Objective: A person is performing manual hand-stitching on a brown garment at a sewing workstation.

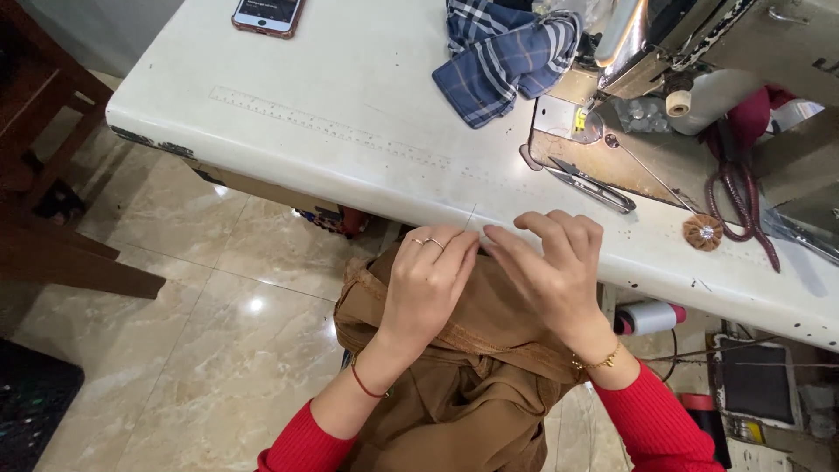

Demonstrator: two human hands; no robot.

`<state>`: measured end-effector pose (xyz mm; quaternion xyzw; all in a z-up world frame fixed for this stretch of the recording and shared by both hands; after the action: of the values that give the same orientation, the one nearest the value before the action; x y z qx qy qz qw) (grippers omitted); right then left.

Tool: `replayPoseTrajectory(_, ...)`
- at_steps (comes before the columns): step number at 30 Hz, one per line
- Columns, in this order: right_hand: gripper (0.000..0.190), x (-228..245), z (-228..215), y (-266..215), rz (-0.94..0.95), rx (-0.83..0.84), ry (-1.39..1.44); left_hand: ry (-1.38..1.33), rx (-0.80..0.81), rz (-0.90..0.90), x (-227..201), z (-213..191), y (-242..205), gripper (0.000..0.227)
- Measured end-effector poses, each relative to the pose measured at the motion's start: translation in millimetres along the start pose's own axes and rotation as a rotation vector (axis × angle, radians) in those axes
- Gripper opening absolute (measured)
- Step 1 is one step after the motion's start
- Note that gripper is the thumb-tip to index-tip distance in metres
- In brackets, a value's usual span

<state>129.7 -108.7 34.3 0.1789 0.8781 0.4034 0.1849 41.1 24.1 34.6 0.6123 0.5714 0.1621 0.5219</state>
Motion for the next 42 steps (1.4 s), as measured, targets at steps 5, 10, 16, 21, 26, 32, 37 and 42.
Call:
replayPoseTrajectory(5, 0.006, 15.0, -6.4, 16.4, -0.035, -0.073, -0.126, 0.052, -0.001, 0.035, -2.5, -2.2, -1.1, 0.006)
replayPoseTrajectory(10, 0.010, 15.9, -0.7, 15.9, -0.045, -0.034, -0.117, 0.042, 0.017, 0.043, -4.0, -5.1, -1.8, 0.006)
replayPoseTrajectory(16, 0.005, 13.7, -3.7, 16.6, 0.069, 0.072, 0.098, 0.043, 0.006, 0.009, 4.1, -15.8, -4.0, 0.006)
replayPoseTrajectory(21, 0.006, 5.0, 7.7, 14.3, 0.265, 0.248, 0.550, 0.085, -0.032, -0.024, 14.5, -28.8, -10.4, 0.009)
replayPoseTrajectory(26, 0.014, -10.4, 54.2, -31.2, 0.573, 0.635, 1.158, -0.067, -0.097, -0.143, 12.6, -45.9, -11.3, 0.008)
replayPoseTrajectory(32, 0.026, -26.4, 80.8, -56.5, 0.823, 0.209, 1.544, -0.247, -0.048, -0.135, 6.5, -2.8, -31.0, 0.013)
replayPoseTrajectory(37, 0.011, -5.7, 28.2, -14.3, 0.039, -0.113, 0.351, -0.287, -0.097, -0.188, -1.0, -23.6, -21.3, 0.012)
replayPoseTrajectory(42, 0.014, -3.2, 25.9, -19.4, -0.195, -0.095, 0.170, -0.319, -0.052, -0.245, 5.7, -24.4, -22.4, 0.012)
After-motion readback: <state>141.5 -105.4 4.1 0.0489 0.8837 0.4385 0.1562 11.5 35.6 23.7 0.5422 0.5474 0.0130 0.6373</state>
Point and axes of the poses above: each hand's wrist, its own y-axis towards the middle knuckle, its own z-axis out of the palm, x = y × z, the point moved 6 cm from there along y, towards the middle knuckle, and after that the axes turned 5 degrees about -y, right-handed, at the moved point
